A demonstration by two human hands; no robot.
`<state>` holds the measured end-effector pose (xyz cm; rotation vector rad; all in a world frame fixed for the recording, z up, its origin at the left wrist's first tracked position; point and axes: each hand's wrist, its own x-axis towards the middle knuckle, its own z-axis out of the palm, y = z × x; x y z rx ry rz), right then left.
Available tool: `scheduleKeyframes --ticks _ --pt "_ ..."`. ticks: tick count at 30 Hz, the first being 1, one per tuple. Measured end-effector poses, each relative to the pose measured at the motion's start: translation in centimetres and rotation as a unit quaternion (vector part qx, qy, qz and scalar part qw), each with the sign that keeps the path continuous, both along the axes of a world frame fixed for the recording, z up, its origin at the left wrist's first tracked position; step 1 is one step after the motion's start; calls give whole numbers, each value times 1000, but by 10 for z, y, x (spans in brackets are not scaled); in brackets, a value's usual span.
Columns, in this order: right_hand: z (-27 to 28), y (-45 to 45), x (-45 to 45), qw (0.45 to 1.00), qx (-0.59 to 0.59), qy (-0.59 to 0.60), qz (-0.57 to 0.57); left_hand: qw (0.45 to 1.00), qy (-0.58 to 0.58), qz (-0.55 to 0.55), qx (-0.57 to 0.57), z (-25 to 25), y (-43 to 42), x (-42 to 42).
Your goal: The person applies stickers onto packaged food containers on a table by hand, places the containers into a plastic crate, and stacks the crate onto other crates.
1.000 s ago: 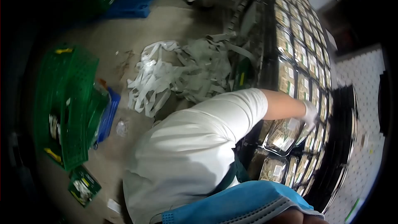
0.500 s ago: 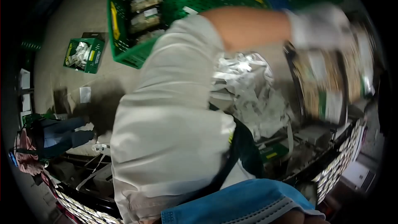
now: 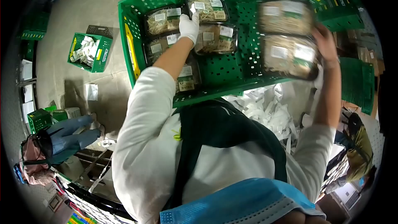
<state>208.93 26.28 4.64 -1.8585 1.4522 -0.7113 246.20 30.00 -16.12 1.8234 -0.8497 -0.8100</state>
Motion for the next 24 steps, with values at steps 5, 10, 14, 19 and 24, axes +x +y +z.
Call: scheduleKeyframes --ticks 5,10,14,19,24 --pt "-190 -105 50 916 -30 396 47 828 -533 -144 -98 27 2 18" --pt "-233 -100 60 904 115 411 -21 678 -530 -505 61 34 44 -32" --pt "-170 -35 71 800 165 528 233 615 -577 -533 77 29 37 -40" --pt "-202 -29 76 747 62 615 243 703 -526 -478 28 28 10 -19" --pt "-145 -17 97 883 163 417 139 723 -539 -431 11 14 -12 -32"
